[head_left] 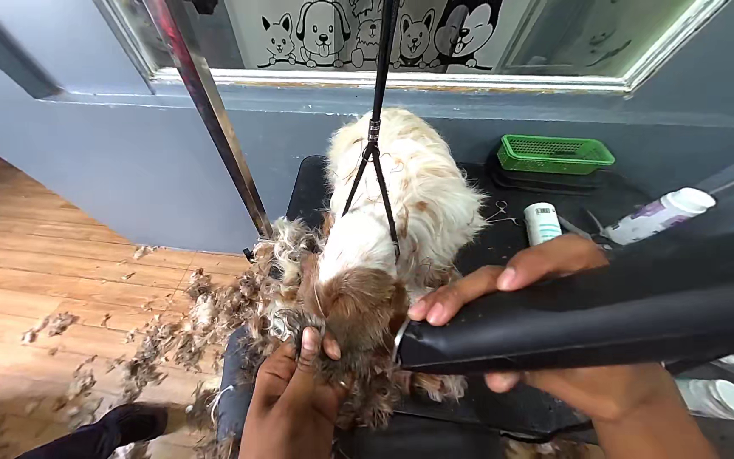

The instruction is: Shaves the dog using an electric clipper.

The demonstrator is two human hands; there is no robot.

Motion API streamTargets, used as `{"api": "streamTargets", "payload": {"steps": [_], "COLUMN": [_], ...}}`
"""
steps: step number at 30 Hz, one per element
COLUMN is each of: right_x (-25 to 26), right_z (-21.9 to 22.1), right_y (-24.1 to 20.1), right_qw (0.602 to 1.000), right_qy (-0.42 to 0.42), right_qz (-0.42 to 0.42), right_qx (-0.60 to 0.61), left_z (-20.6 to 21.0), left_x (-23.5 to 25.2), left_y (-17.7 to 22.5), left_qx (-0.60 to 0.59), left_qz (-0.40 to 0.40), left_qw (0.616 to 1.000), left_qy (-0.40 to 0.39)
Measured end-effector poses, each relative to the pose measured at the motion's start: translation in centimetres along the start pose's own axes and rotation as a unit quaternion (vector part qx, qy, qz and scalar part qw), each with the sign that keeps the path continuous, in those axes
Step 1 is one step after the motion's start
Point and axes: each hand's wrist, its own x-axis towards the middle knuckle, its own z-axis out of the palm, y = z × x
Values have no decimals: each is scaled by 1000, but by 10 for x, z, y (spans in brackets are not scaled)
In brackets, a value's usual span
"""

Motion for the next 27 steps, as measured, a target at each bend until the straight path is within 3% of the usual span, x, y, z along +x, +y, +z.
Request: {"api": "streamTargets", "payload": {"steps": [6, 11, 16, 22, 27], "right_x": [11, 11, 7, -2, 12], "right_z": [-3, 14, 20, -4, 21], "right_y": [-16, 13, 18, -8, 21], "right_qw": [978, 996, 998, 991, 991], "right_qy": [98, 17, 1, -7, -28], "right_qz": [-120, -81, -64, -65, -107], "right_qx": [-139, -44, -5, -113, -69], "left_z": [0, -4, -5, -6, -5], "left_x": [0, 1, -1, -1, -1], "left_y": [6, 7, 9, 12, 15], "left_qx": [-22, -25, -22, -40, -38], "left_qz": [-15, -14, -30, -46, -41], "left_qw": [1000, 1000, 999, 998, 998], "left_qy": [12, 13, 26, 20, 7]}}
